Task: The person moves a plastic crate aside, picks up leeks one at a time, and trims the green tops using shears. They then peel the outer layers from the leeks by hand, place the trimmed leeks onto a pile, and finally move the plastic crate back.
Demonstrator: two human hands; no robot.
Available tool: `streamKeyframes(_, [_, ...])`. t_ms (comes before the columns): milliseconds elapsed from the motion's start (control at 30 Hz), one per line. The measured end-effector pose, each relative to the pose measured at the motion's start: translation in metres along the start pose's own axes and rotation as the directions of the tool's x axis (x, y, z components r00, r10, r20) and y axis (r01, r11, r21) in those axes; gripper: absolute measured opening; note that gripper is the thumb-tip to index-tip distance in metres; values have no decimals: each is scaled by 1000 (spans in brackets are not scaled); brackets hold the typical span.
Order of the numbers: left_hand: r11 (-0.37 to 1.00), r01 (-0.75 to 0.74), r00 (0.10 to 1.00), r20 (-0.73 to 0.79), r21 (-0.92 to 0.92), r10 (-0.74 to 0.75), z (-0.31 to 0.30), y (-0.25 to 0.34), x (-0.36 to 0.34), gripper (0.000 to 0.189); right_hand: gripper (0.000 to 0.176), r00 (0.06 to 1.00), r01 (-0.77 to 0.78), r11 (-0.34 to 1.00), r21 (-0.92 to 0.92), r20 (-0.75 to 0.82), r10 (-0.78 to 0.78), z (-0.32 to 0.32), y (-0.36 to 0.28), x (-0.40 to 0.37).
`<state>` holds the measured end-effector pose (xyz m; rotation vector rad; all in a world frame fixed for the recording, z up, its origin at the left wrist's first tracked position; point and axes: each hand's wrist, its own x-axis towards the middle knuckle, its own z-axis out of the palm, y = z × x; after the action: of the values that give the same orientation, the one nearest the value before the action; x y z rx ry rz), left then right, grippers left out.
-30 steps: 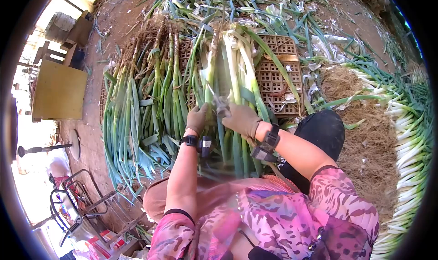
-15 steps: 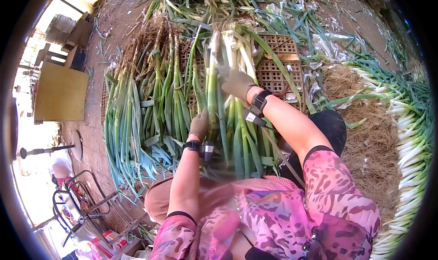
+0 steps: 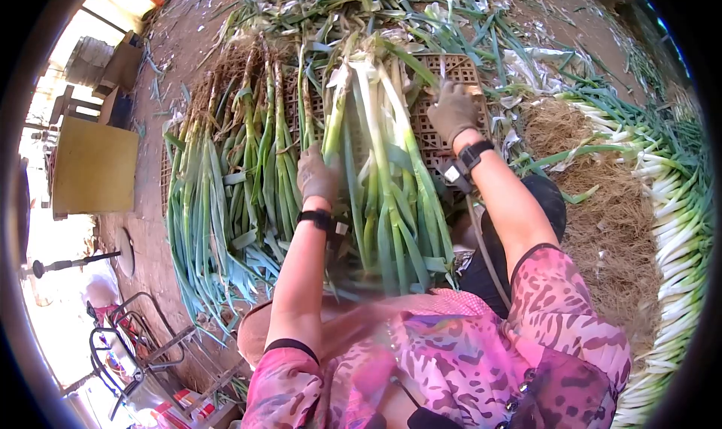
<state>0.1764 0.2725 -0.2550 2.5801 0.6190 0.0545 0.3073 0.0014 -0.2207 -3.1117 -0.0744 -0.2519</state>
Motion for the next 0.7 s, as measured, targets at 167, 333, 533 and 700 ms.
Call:
streamKeyframes(167, [967, 152, 934, 290, 203, -208, 4, 24, 25, 44, 61, 850, -121, 893, 433, 511, -132, 50, -19, -25])
streamKeyframes(333, [970, 243, 966, 85, 22, -244, -16, -7, 36, 35, 55, 740, -411, 481, 774, 592, -319, 66, -34, -44])
streamKeyframes(533, [994, 97, 915, -390, -46, -107, -88, -53, 43, 35, 49, 796, -317, 506, 802, 515, -318, -1, -39, -28])
streamKeyframes(700, [652, 374, 912, 390, -660, -129, -80, -4, 39, 37, 45, 875, -178, 853, 491, 476, -92, -11, -32, -12])
